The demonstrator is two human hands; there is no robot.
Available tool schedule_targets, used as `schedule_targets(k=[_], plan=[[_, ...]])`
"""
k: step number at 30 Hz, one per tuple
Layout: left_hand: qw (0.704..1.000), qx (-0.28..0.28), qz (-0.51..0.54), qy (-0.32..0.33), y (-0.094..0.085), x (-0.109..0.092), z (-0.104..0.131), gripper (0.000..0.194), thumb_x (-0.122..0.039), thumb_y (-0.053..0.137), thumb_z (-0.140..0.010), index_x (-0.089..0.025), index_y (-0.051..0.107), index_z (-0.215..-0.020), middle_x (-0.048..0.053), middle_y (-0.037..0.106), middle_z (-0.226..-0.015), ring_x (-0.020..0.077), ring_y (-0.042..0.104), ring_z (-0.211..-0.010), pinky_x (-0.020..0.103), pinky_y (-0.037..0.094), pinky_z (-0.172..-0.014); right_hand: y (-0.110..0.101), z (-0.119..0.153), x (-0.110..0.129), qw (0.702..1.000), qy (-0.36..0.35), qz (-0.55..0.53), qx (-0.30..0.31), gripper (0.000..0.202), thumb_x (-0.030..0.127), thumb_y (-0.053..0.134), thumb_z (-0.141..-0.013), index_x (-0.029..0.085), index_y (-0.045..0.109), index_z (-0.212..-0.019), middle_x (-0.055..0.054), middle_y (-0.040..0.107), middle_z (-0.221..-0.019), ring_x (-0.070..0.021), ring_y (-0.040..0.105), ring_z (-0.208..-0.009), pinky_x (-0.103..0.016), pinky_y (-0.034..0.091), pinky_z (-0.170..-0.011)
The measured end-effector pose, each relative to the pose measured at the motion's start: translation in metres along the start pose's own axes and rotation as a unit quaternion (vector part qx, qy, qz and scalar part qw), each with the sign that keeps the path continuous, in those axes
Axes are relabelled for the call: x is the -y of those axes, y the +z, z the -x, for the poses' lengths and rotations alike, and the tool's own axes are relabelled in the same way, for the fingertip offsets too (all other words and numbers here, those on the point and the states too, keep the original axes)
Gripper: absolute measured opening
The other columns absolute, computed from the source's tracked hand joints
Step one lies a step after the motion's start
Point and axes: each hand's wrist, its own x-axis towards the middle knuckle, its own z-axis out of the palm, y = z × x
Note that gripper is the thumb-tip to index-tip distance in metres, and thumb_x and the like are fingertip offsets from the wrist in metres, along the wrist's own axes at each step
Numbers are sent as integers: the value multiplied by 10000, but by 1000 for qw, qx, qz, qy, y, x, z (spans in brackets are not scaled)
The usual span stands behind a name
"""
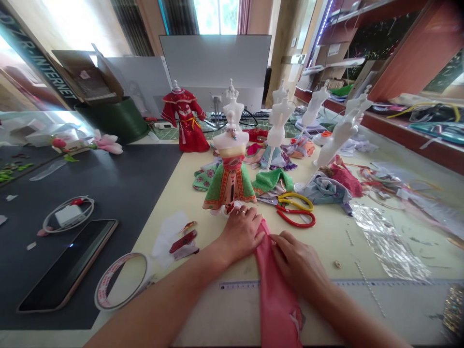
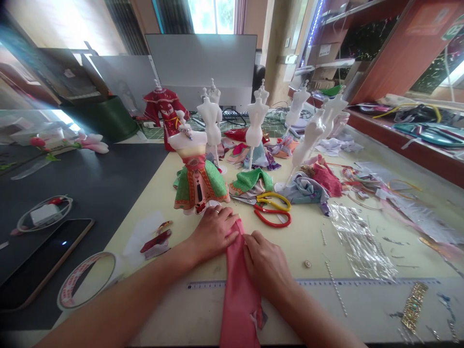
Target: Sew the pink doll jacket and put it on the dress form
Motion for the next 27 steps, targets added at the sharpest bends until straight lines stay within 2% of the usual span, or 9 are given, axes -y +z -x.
schedule_targets(k=[8,17,21,27], plan=[[1000,4,-3,0,1,0,0,276,-345,474,-850,-187,547,-1064,85,548,-1031,256,465,-963,404,356,-831,-2,-1,1,1000,-4,8,14,305,203,309,-921,172,604,-991,-52,568,-861,-151,562,-669,-254,335,-548],[1000,0,-1,0,1,0,0,278,-370,456,-867,-187,558,-1050,82,553,-1036,253,469,-964,406,358,-832,0,-1,2,999,-14,32,17,281,185,317,-910,176,595,-870,-40,539,-813,-136,521,-620,-258,282,-524],[1000,-11,-1,-18,3,-3,-3,289,-415,436,-881,-186,578,-985,71,564,-1004,253,472,-952,409,360,-822,-1,-2,4,999,-14,45,26,270,163,322,-901,172,589,-868,-38,529,-803,-136,511,-603,-266,258,-517],[998,-27,-12,-51,9,-7,-9,227,-363,463,-884,-177,591,-902,74,568,-1005,249,477,-963,403,366,-811,-1,-4,4,998,-17,46,39,268,152,329,-889,171,595,-861,-40,528,-796,-142,509,-601,-269,252,-512]])
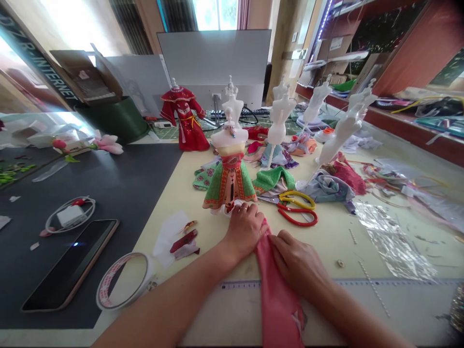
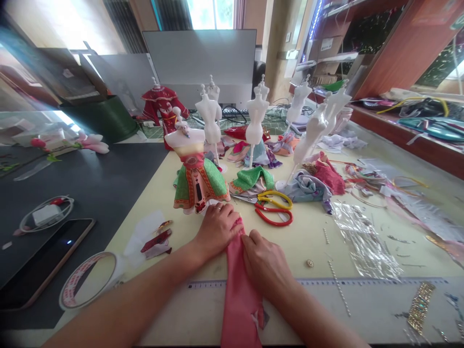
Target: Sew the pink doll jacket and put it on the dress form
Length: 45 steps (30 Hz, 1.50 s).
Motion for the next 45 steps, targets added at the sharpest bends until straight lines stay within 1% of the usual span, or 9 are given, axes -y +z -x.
schedule_targets(k=[6,12,22,25,27,30,34,40,45], plan=[[1000,-9,8,5,2,3,-1,199,-299,430,-904,-179,587,-887,71,569,-986,239,483,-943,398,370,-791,-6,3,-7,995,28,-94,-17,265,221,356,-895,193,611,-964,-32,565,-814,-147,548,-666,-251,329,-559],[1000,-16,7,13,4,6,-1,211,-230,396,-910,-180,593,-853,58,586,-919,235,496,-889,383,369,-743,-11,4,-19,982,72,-177,7,277,195,455,-799,212,604,-1032,-2,614,-800,-133,531,-614,-240,366,-568],[996,-49,67,40,-1,11,5,220,-212,400,-897,-168,582,-1013,67,604,-974,223,509,-926,368,372,-813,-19,2,-34,960,115,-255,18,313,195,441,-770,175,593,-1042,19,582,-671,-117,472,-529,-233,348,-506],[991,-72,88,64,-8,5,9,209,-224,403,-898,-157,597,-940,72,600,-955,215,507,-907,373,361,-843,-17,3,-39,954,110,-278,18,303,189,453,-767,184,583,-1041,25,585,-689,-107,467,-524,-228,356,-511],[987,-64,99,106,-13,-2,13,219,-242,405,-900,-156,600,-851,62,598,-896,203,506,-861,382,350,-857,-16,3,-41,952,97,-289,24,301,175,459,-763,188,581,-1038,29,587,-689,-102,465,-526,-224,359,-517],[979,-28,114,164,-21,-13,18,226,-247,410,-899,-160,594,-803,45,592,-821,187,496,-804,374,350,-843,-18,4,-41,953,89,-287,31,298,162,467,-763,183,580,-1038,30,585,-677,-100,462,-530,-220,350,-515],[973,1,130,190,-26,-18,21,193,-240,424,-893,-164,594,-841,41,605,-847,186,503,-826,373,341,-844,-24,5,-41,956,88,-277,49,275,157,473,-768,180,587,-1018,25,586,-658,-107,472,-549,-218,337,-513],[973,42,125,189,-24,-16,20,188,-215,400,-902,-160,579,-886,40,615,-876,181,516,-830,380,337,-858,-29,5,-38,963,91,-246,63,202,176,469,-781,180,612,-924,15,581,-635,-114,475,-553,-213,306,-496],[977,35,124,168,-20,-13,18,174,-235,423,-895,-164,581,-896,43,613,-885,194,518,-864,385,344,-871,-17,-4,-31,977,108,-184,4,261,177,492,-779,167,578,-1026,12,606,-649,-129,510,-584,-221,293,-526]])
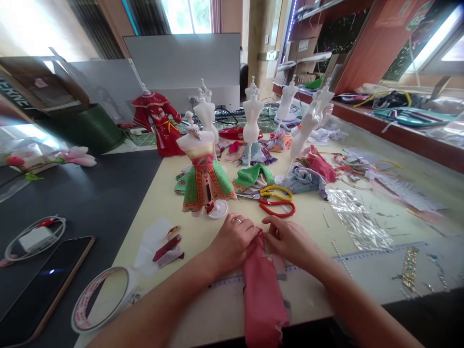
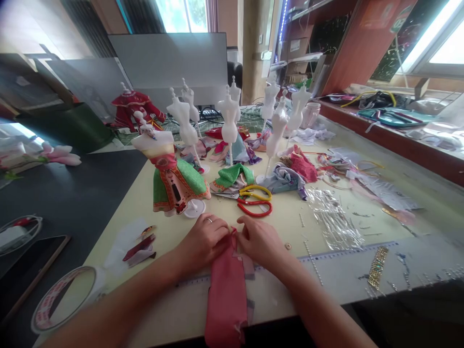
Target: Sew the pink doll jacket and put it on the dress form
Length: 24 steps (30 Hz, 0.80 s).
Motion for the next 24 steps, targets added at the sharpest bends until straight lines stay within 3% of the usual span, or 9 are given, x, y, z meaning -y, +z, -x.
schedule_targets(k=[5,9,12,19,24], plan=[[999,-28,4,-26,2,8,-1,134,-213,460,-868,-170,586,-854,51,609,-932,205,516,-895,381,368,-865,11,-10,3,998,-11,37,-40,84,195,519,-768,180,600,-780,-5,629,-679,-135,511,-606,-229,252,-520],[992,-80,56,-77,3,12,-2,154,-212,489,-852,-178,555,-987,68,581,-1046,214,509,-998,376,394,-887,12,-13,5,999,-3,20,-49,95,167,505,-738,177,559,-659,5,607,-635,-115,476,-554,-226,231,-496],[983,-112,103,-107,5,15,-2,221,-180,509,-822,-175,514,-1043,78,567,-1078,212,506,-1037,375,412,-909,12,-12,7,999,2,-1,-53,102,157,490,-722,177,544,-638,13,587,-605,-104,442,-512,-223,229,-484],[977,-92,143,-127,5,18,-3,240,-169,523,-803,-182,524,-1042,71,585,-1076,214,528,-1039,389,434,-905,12,-13,8,995,6,-78,-63,133,210,470,-759,176,590,-713,-18,612,-685,-141,498,-602,-235,321,-532],[977,-96,151,-120,5,18,-3,231,-204,523,-816,-178,535,-1046,72,590,-1066,212,536,-1020,385,437,-904,6,-29,6,986,-7,-168,-19,172,250,495,-762,158,634,-721,-22,624,-698,-144,531,-628,-230,372,-534]])
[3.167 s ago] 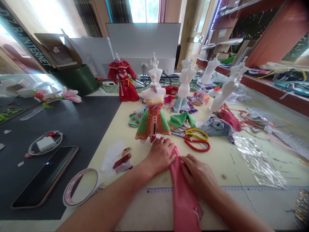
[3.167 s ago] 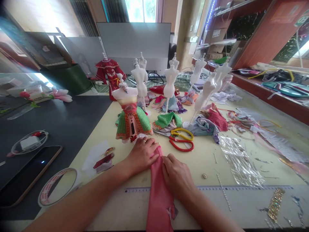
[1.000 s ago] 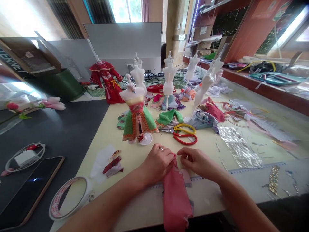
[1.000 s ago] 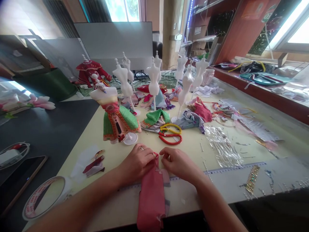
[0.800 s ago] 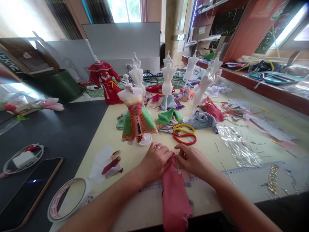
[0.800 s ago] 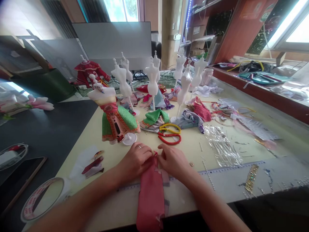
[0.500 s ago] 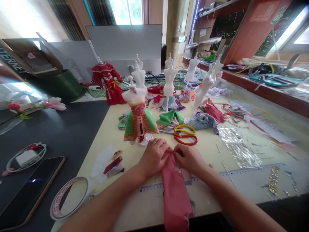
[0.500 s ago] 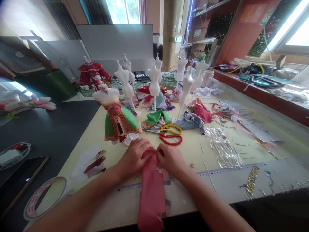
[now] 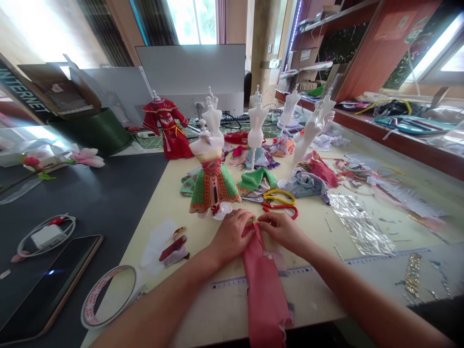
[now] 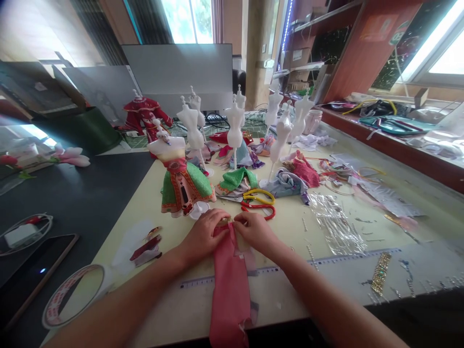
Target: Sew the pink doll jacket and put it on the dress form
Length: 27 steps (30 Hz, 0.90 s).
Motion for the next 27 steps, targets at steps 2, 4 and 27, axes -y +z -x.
schedule_targets(k=[2,4,27], plan=[[1000,0,-2,3,0,1,0,233,-203,523,-817,-169,534,-1048,77,589,-1069,213,533,-1017,381,436,-902,0,-7,1,999,1,-28,23,190,267,503,-759,156,616,-655,6,564,-587,-119,479,-538,-216,331,-468],[1000,-5,-3,7,0,2,0,234,-187,524,-811,-163,531,-1044,81,588,-1070,214,530,-1015,380,432,-901,1,-13,2,998,5,-50,30,211,287,509,-756,154,589,-613,29,491,-514,-98,410,-471,-209,286,-424],[995,-60,63,-42,1,8,-4,65,-139,522,-798,-181,566,-775,36,619,-866,173,568,-840,310,468,-768,10,-11,-2,997,-53,-60,10,176,288,535,-770,158,595,-669,-10,581,-629,-129,483,-585,-224,352,-503]])
